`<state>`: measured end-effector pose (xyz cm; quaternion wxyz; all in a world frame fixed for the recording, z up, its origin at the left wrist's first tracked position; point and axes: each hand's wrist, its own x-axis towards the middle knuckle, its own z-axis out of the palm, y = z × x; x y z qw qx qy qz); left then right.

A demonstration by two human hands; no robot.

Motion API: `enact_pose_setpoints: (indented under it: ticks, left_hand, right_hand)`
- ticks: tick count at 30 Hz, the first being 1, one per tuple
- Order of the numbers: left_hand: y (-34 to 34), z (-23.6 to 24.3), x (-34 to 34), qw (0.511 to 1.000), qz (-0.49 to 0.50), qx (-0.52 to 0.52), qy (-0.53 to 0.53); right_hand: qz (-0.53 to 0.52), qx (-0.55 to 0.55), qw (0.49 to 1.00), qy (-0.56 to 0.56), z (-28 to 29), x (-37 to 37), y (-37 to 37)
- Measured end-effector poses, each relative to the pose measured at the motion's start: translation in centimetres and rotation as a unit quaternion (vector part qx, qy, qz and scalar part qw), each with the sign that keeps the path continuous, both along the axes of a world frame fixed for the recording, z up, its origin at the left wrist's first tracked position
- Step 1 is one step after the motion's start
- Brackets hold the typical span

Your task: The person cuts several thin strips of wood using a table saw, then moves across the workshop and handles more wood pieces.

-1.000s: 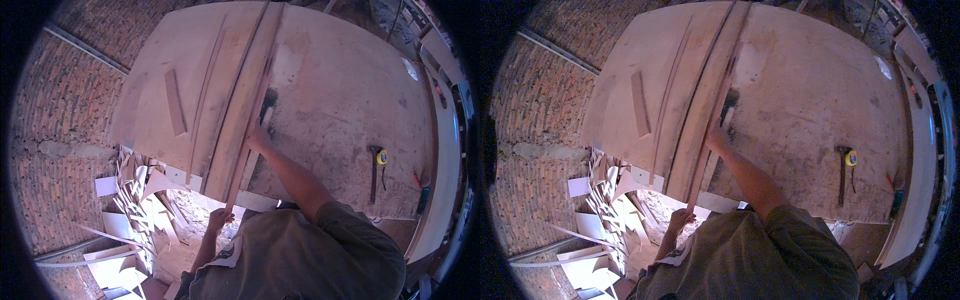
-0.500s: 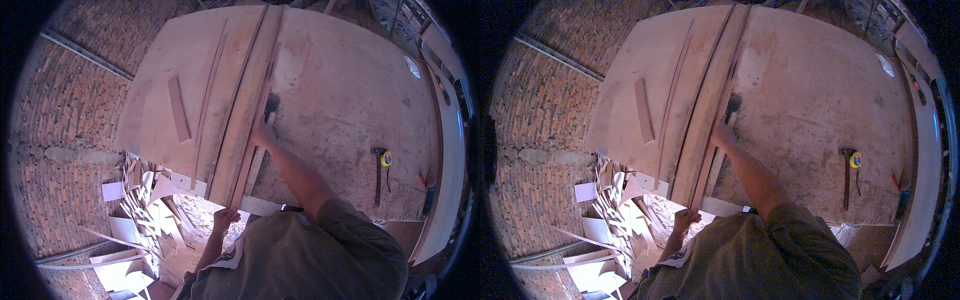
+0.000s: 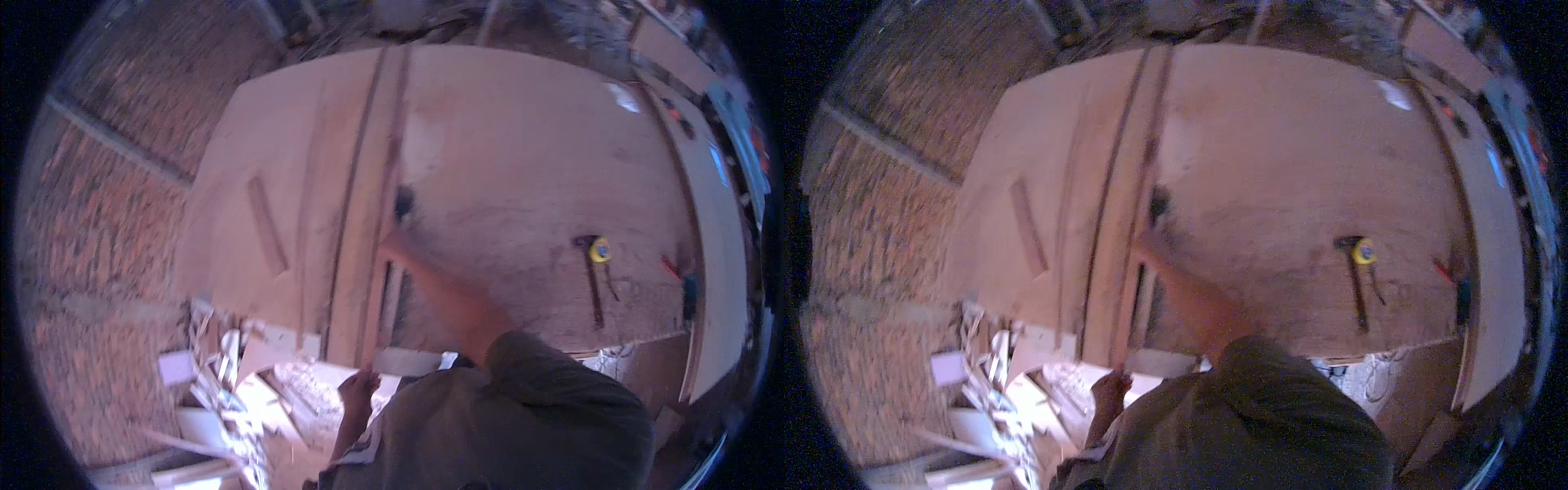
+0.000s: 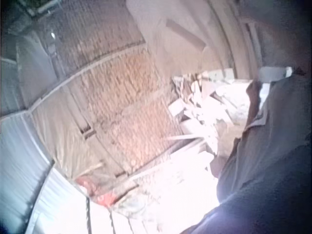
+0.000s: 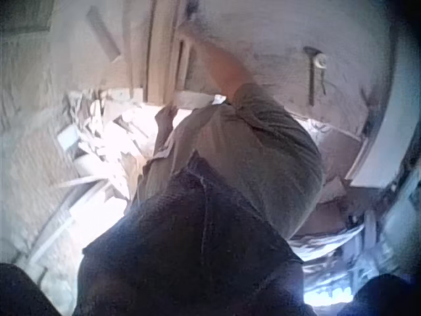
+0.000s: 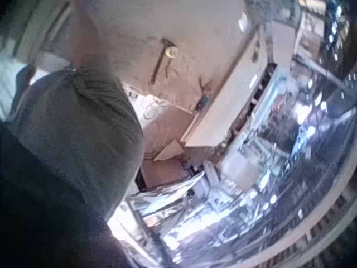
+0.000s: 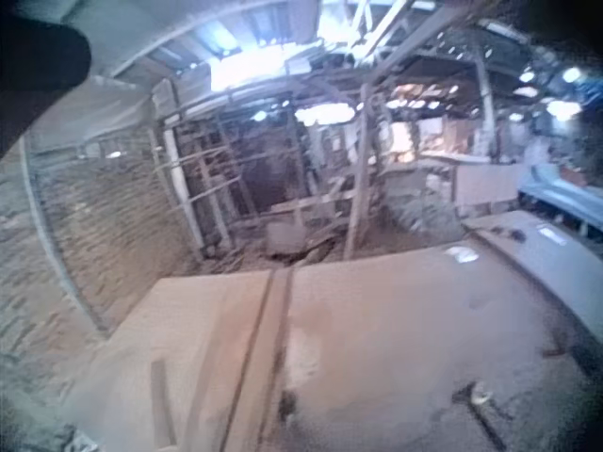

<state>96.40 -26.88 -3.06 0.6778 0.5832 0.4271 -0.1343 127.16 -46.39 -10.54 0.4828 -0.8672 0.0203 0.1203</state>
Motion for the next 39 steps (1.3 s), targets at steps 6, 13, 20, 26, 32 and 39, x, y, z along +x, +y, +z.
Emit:
enact_pose_setpoints:
  ticks: [6,13,20,26,32,39]
  left_hand:
    - [0.7,5.5,-1.6,0.994,0.012,0.049,-0.097]
    - [4.5,7.1,-4.3,0.989,-0.085,0.007,-0.119]
    - [6.7,8.5,-3.9,0.968,-0.034,-0.161,-0.192]
    - [14.8,2.6,0.8,0.981,-0.090,-0.068,-0.156]
    - [16.7,5.0,4.7,0.780,-0.216,0.569,-0.145]
    - [8.3,8.5,-2.0,0.908,-0.229,0.299,-0.183]
  right_hand:
    - [-0.104,0.130,0.973,-0.162,7.9,-2.3,2.3]
    - [-0.091,0.389,0.914,0.067,12.3,-4.1,4.8]
    - [-0.034,0.431,0.899,0.065,15.6,-4.7,8.3]
    - [-0.026,0.417,0.905,0.074,16.8,-6.1,7.7]
    - [-0.037,0.376,0.919,0.116,16.9,-9.0,6.8]
    - [0.014,0.366,0.912,0.183,16.0,-12.8,9.4]
